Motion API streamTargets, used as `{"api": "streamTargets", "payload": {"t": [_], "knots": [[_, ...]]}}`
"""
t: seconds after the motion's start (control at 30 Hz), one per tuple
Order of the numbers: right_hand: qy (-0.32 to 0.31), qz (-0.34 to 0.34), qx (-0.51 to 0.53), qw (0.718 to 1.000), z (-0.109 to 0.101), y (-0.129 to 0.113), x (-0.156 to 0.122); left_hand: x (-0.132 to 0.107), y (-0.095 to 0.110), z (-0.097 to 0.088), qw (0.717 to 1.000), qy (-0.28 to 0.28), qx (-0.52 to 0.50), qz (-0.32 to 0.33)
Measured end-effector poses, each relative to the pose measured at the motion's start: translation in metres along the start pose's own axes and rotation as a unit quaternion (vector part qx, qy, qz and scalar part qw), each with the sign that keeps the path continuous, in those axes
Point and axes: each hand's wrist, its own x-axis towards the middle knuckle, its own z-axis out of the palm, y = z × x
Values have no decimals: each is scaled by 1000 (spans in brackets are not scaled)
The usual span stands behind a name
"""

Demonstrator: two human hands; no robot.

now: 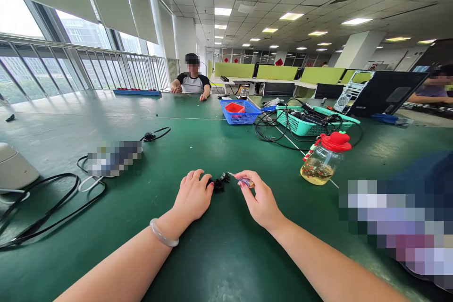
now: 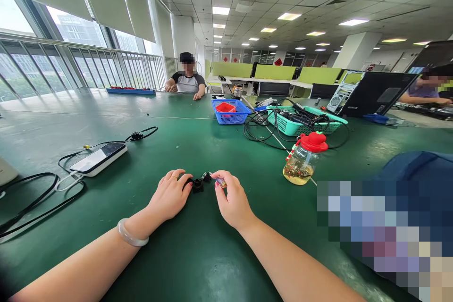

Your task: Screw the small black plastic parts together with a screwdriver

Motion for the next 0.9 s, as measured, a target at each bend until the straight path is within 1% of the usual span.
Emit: {"api": "streamTargets", "payload": {"t": [0.07,0.13,0.2,0.23,0.27,0.33,0.43,0.5,0.57,0.63,0.73,0.8,0.9], "knots": [[-2,3,1,1000,1,0,0,2,-1,1,996,-11,-72,55],[-9,8,4,1000,1,0,0,2,-2,2,985,-39,-125,113],[-16,13,9,1000,2,0,1,2,-2,2,977,-64,-137,148],[-17,15,11,1000,2,0,1,2,-2,2,977,-73,-132,153],[-18,17,12,1000,2,0,1,1,-2,2,978,-77,-124,150],[-18,19,14,1000,2,0,1,1,-2,3,985,-71,-102,120],[-22,19,18,999,2,-2,0,4,-4,3,995,-47,-78,32],[-33,15,22,999,2,-3,-1,7,-7,2,996,-36,-75,-22],[-47,5,23,999,3,-6,-2,9,-8,1,995,-34,-77,-49],[-59,-12,25,998,3,-8,-4,8,-8,0,995,-38,-86,-41],[-53,-47,48,996,2,-9,-6,4,-6,-1,993,-51,-102,13],[-19,-68,71,995,-1,-8,-6,1,-4,0,992,-64,-100,52],[52,-94,82,991,-5,-3,-5,0,-3,1,988,-83,-93,94]]}}
